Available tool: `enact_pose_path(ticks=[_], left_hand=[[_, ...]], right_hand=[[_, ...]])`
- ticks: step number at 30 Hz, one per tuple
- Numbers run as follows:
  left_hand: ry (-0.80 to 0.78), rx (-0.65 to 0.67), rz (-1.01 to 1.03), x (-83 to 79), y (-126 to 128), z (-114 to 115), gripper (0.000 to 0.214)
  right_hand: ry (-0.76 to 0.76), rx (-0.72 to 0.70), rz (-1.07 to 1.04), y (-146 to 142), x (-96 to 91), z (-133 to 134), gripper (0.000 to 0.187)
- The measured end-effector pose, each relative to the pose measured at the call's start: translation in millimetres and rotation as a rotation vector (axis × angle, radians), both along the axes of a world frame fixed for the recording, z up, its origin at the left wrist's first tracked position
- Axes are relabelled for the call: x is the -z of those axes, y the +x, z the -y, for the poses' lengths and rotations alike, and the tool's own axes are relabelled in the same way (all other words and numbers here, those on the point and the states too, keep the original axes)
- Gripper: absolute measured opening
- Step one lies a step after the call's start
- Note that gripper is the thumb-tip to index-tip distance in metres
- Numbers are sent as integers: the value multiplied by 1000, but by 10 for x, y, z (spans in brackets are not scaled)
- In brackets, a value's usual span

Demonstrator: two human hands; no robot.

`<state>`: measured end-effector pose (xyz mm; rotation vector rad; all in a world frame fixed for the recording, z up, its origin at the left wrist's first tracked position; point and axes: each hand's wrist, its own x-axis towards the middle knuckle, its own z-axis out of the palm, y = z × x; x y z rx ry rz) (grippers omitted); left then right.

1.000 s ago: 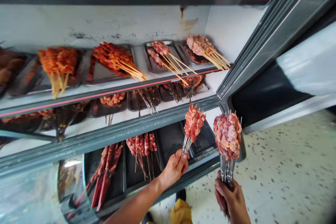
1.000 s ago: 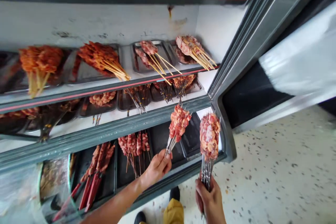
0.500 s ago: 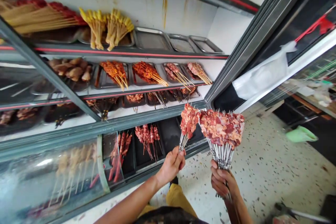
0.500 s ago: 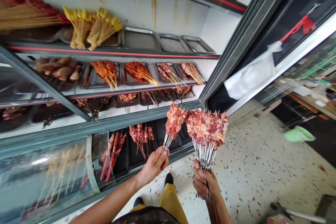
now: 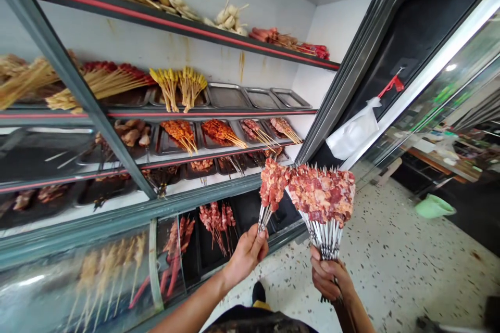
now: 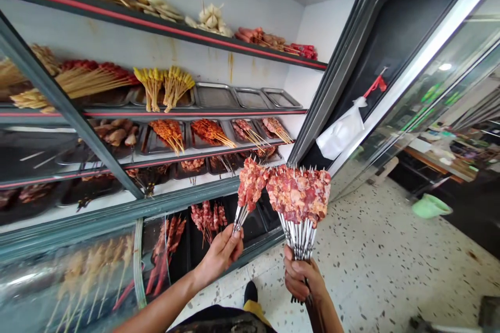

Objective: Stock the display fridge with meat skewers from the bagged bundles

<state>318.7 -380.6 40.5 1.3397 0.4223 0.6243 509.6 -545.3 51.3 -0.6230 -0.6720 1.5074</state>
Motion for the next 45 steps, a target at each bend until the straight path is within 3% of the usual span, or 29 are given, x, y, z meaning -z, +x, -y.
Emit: enact_pose_path(ticks=[14, 24, 45], left_hand=[[45, 15, 8, -137, -62, -94, 51], [75, 12, 10, -213, -92, -120, 49], [176, -29, -11, -204, -50, -193, 48]], right_hand=[[2, 47, 28, -148, -200, -45, 28], [-151, 64, 109, -181, -457, -44, 37], [-139, 66, 102, -171, -489, -120, 34]])
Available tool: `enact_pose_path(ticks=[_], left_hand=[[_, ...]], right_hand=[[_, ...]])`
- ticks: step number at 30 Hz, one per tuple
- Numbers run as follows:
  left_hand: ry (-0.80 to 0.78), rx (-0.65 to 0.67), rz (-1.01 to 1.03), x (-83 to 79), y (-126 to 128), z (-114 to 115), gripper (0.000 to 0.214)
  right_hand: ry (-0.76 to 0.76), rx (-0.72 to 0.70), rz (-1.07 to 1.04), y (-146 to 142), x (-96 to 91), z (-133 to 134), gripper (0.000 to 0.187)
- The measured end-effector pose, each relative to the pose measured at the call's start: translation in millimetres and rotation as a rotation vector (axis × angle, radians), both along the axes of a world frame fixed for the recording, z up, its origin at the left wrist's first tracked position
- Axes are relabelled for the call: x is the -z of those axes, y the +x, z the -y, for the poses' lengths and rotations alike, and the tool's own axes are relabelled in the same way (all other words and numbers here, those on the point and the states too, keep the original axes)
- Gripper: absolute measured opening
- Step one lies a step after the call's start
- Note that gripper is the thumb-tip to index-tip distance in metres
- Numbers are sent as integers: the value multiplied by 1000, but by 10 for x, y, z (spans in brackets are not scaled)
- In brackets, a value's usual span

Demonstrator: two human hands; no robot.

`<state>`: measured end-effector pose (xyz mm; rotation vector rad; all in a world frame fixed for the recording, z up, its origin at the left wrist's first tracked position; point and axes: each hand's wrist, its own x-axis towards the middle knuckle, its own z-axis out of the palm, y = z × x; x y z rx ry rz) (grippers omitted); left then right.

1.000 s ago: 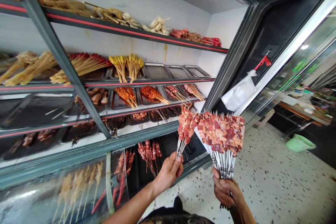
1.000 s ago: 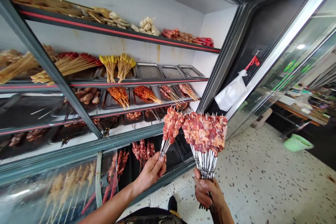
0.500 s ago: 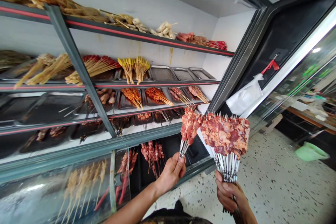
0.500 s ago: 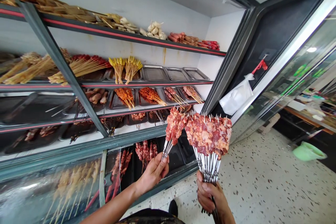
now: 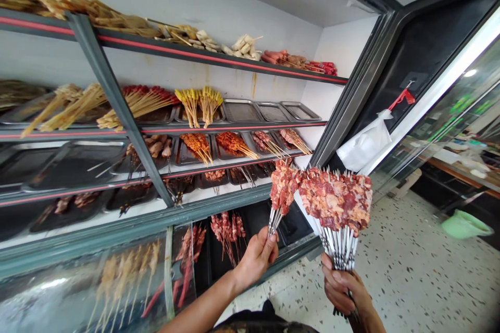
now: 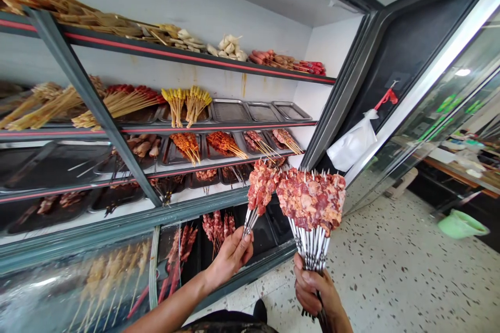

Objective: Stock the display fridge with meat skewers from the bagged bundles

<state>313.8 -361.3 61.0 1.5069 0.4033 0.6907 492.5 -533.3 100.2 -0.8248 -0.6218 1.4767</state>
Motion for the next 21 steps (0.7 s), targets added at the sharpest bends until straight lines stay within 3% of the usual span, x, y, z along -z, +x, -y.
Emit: enact_pose_path(ticks=[8, 13, 21], left_hand=[[20, -6, -16, 4, -17, -30, 47], [38, -6, -13, 19, -39, -50, 44], [149, -24, -16, -52, -82, -40, 42]], right_hand=[[105, -8, -67, 7, 144, -27, 23], [-6, 15, -28, -29, 55, -23, 28], [-24, 40, 18, -124, -43, -18, 27]])
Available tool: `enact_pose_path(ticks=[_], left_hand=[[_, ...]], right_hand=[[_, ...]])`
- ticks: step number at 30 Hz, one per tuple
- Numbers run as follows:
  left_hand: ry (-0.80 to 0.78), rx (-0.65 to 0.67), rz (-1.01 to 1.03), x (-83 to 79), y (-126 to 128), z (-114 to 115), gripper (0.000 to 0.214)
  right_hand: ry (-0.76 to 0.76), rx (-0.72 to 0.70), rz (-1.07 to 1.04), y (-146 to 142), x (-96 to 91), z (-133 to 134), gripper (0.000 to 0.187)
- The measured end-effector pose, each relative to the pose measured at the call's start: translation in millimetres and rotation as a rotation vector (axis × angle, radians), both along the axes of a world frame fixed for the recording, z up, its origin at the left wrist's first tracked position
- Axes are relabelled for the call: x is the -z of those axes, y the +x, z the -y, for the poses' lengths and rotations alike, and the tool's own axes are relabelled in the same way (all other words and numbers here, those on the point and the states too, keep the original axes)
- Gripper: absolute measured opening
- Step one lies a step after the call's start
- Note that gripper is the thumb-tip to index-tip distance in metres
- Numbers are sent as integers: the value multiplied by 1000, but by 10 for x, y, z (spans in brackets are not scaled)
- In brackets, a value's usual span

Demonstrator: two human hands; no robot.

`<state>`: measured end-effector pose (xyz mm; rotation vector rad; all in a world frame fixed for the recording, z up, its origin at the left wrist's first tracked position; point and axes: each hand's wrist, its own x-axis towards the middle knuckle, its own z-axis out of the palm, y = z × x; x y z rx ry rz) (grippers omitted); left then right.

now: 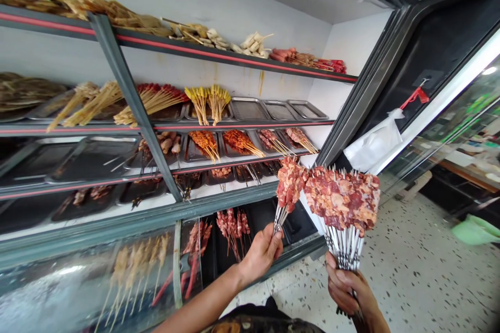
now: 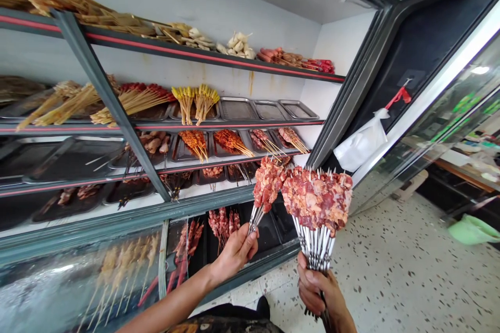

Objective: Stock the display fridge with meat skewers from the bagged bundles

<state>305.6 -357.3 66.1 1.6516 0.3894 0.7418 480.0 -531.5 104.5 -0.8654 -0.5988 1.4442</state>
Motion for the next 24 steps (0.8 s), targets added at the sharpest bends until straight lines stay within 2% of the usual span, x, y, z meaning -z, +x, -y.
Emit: enact_pose_path(ticks=[4, 6, 10, 13, 18, 24], left_hand=[[15, -62, -19, 6, -2, 21, 43], [13, -106, -30, 7, -4, 23, 44], [13, -148, -48, 4, -17, 21, 45], [20, -140, -73, 7, -7, 35, 46], [49, -64, -133, 30, 103, 100, 47], [73, 1, -145, 67, 235, 171, 47]], right_hand=[[-42, 158, 201, -53, 97, -51, 32], [-103, 338, 423, -54, 164, -112, 35], [-330, 724, 869, 4, 247, -256, 35], [-408, 894, 1075, 62, 276, -332, 32], [-446, 1035, 1295, 80, 315, -389, 34], [-482, 1101, 1370, 39, 356, -416, 42]])
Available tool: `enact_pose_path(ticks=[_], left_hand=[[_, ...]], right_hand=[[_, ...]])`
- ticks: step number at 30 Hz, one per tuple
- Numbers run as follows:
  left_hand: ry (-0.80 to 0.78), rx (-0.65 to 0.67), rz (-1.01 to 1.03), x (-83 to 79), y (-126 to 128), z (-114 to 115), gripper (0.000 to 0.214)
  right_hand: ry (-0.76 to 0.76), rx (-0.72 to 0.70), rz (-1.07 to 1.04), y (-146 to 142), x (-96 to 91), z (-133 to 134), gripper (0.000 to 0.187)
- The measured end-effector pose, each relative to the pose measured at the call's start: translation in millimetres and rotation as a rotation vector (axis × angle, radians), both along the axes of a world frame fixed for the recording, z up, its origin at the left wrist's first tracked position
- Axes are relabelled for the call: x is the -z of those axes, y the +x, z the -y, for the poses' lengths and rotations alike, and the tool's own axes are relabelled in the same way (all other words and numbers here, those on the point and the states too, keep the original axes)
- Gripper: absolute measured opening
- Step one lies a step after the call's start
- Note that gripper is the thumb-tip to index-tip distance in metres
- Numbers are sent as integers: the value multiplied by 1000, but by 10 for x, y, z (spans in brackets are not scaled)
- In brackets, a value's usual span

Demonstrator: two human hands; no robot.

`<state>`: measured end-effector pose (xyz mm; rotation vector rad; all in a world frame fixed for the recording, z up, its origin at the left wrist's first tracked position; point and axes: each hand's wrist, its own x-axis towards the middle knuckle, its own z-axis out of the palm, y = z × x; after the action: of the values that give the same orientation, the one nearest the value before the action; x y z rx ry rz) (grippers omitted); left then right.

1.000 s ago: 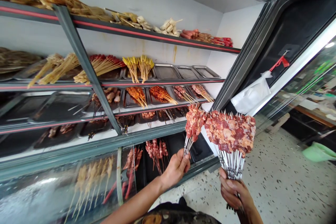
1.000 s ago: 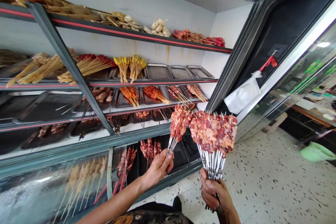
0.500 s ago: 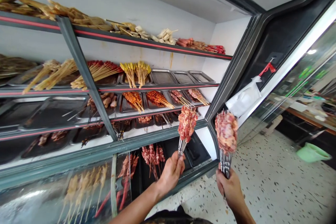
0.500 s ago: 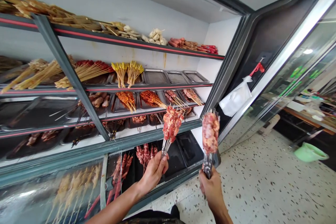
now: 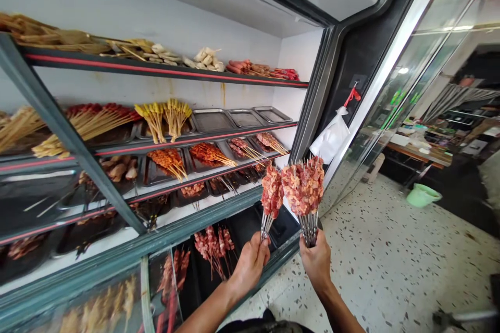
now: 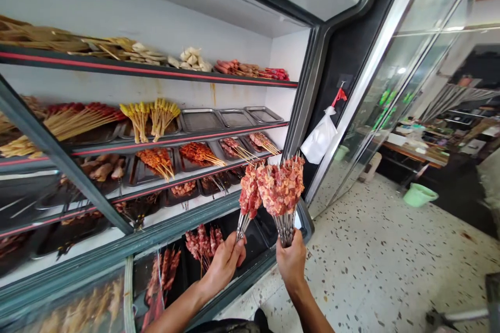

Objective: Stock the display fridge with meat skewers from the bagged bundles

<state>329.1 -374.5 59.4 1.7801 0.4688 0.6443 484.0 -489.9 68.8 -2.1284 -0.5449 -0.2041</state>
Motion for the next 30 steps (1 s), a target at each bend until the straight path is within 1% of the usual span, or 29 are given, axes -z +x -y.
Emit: enact_pose_path(ticks=[5, 12, 18, 22, 26, 30], left_hand=[[18, -16, -9, -25, 10, 9, 47], [19, -15, 15, -79, -5, 39, 49], [2, -47, 25, -120, -17, 70, 53], [8, -56, 27, -104, -28, 70, 52], [14, -67, 27, -77, -40, 70, 50], [-4, -68, 13, -77, -55, 82, 53]], right_hand=[[-21, -13, 41, 30, 41, 34, 52], [-69, -55, 21, 43, 43, 62, 59], [-76, -91, 76, 45, 111, 92, 50], [-85, -100, 91, 34, 132, 113, 44], [-91, -112, 75, 17, 110, 127, 44], [-91, -110, 45, 27, 104, 149, 47]])
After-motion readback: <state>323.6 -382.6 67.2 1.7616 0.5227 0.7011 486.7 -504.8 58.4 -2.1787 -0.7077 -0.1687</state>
